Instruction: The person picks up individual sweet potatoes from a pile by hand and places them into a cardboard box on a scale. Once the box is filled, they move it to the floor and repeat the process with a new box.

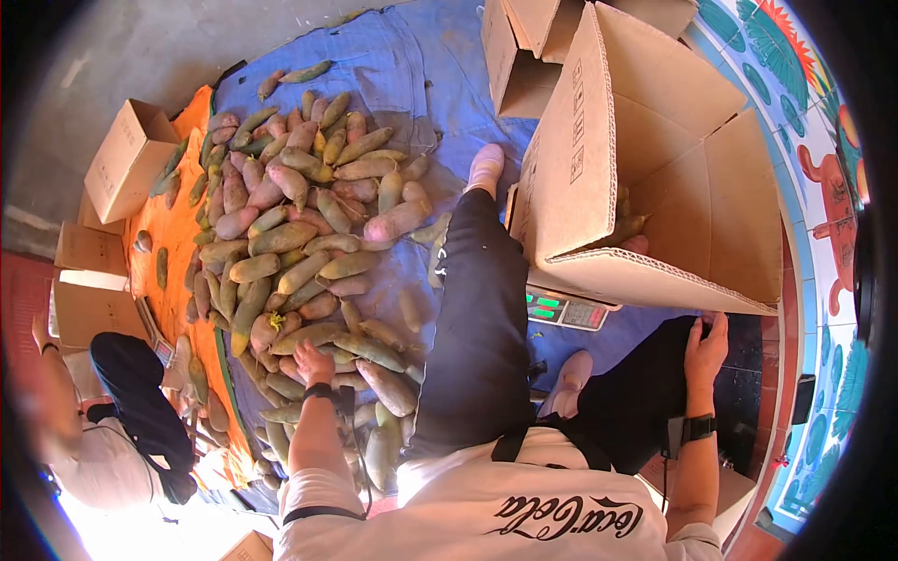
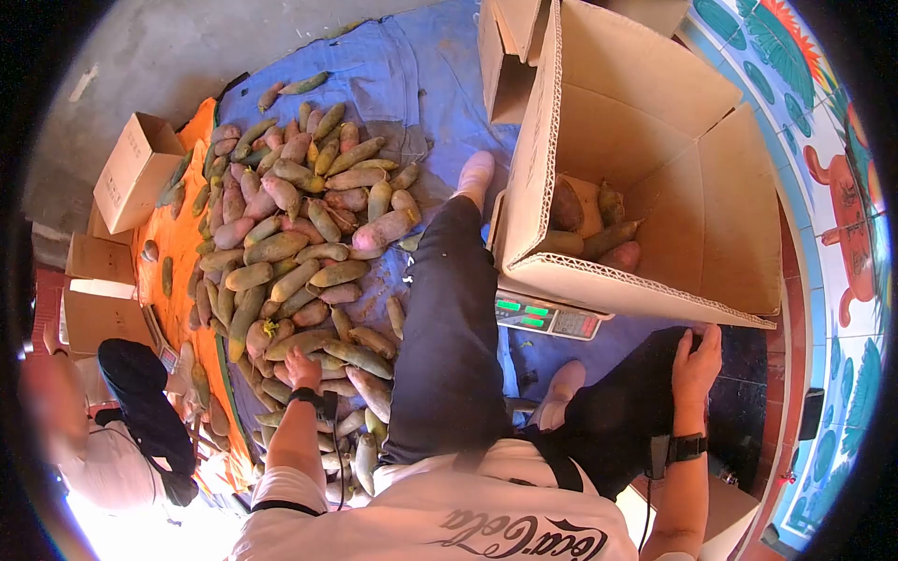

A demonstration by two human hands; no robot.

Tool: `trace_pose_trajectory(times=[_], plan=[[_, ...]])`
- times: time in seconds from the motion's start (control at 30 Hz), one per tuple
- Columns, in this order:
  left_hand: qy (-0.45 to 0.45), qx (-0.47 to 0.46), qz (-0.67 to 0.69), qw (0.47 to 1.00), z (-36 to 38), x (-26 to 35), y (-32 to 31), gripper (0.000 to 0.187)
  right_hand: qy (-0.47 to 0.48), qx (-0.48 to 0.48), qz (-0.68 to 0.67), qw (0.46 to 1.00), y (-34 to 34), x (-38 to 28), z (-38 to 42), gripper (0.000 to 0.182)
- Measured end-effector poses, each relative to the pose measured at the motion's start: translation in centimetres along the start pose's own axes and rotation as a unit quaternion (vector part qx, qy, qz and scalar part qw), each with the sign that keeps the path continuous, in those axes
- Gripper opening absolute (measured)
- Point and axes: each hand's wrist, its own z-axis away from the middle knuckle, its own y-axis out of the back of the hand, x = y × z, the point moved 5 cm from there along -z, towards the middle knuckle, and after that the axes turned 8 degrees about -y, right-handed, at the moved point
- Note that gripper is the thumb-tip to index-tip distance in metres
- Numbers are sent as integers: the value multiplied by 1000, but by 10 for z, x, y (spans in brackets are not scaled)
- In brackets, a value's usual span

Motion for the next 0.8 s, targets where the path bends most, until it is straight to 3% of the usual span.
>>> trace_pose_trajectory(times=[0.1, 0.17, 0.37, 0.57, 0.67, 0.8], plan=[[-2, -14, -47, 999, -9, -4, 16, 64, 1, 5, 15, 1000, 1, -1, 0, 18], [14, 10, -1, 1000, -22, -24, 13, 63, 1, 5, -1, 1000, 3, -6, 0, 17], [25, -25, -13, 999, -40, -42, 14, 89, 0, 9, -1, 1000, 5, -12, -2, 16], [43, -104, -151, 982, -29, -25, 35, 75, -14, 4, 4, 1000, 7, -18, -3, 16], [3, -45, -169, 985, -45, -57, -2, 67, -9, 12, 2, 1000, 5, -15, -3, 15], [-47, -18, -62, 997, -42, -64, -26, 64, -30, -1, 7, 1000, 6, -16, -4, 16]])
